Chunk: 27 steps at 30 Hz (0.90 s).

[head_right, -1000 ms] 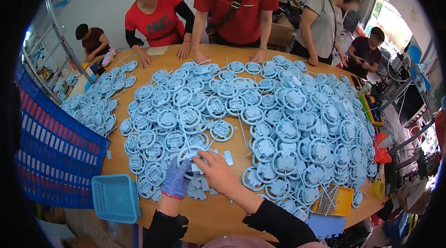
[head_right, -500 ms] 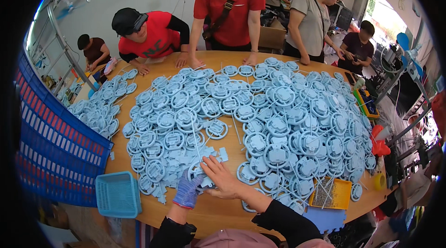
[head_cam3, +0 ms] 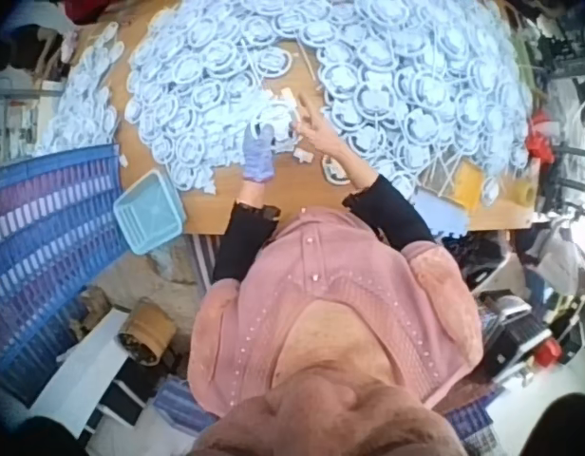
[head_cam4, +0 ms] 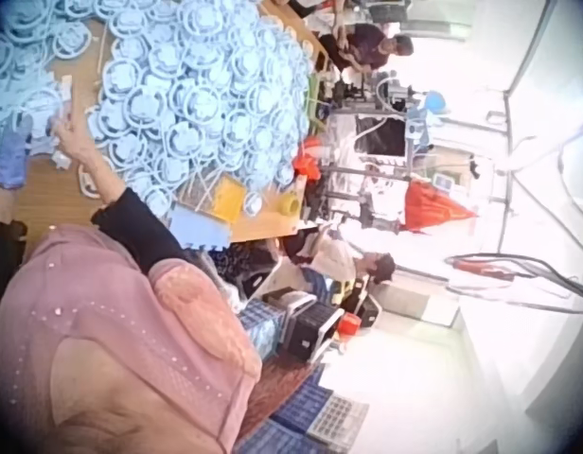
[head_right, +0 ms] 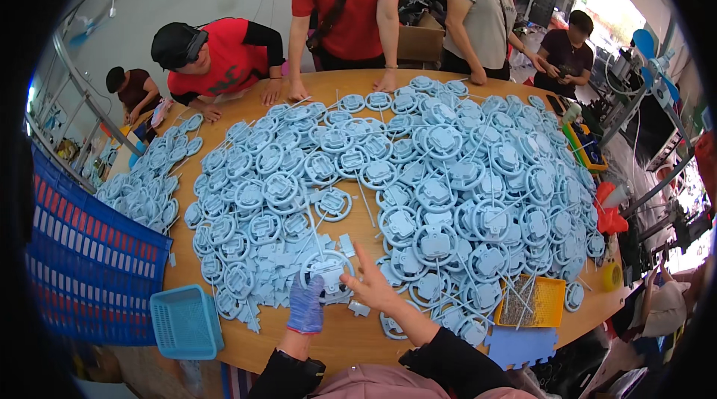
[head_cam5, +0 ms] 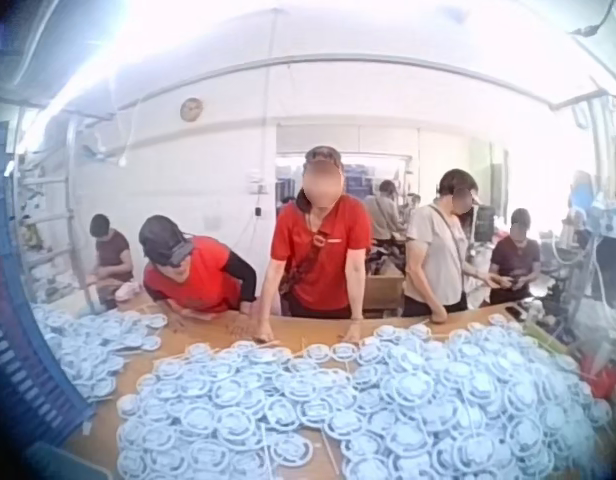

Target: Assembling, inspecting, and sorting blue plastic housing components on a factory production table.

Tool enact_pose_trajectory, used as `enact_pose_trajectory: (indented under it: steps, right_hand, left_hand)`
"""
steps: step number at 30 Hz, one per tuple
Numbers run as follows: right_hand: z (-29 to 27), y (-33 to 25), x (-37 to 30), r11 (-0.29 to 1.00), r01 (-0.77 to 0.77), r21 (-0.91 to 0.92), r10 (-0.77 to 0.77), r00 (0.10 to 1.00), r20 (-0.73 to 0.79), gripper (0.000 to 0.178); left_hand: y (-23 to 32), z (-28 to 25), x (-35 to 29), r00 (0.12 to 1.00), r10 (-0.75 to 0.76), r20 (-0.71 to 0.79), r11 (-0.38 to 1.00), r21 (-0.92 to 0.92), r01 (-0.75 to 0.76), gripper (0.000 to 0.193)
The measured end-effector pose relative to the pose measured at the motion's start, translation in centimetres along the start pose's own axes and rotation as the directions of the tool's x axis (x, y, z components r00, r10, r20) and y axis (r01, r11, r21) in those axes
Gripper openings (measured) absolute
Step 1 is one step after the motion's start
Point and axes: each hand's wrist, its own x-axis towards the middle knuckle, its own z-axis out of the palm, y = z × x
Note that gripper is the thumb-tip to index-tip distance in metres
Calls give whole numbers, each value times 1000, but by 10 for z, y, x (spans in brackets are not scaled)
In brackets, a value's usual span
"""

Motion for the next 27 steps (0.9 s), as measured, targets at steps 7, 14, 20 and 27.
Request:
enact_pose_trajectory:
  steps: [7, 14, 20, 27]
  right_hand:
    - [8, 13, -8, 906, -316, 280, 343, 938, -49, 46]
    - [-57, 51, -18, 833, -534, 146, 550, 767, -329, 38]
    - [-95, -18, 27, 646, -11, 763, 375, 876, -305, 45]
    - [-19, 52, 94, 894, -215, -393, 251, 967, 40, 46]
  left_hand:
    - [-8, -2, 15, 976, 124, 176, 950, 264, -168, 49]
    - [7, 36, 43, 944, -221, 246, 939, 315, 137, 53]
    - [30, -42, 151, 914, 328, -240, 732, 676, -85, 62]
    - [108, -58, 250, 905, 399, -148, 222, 973, 61, 80]
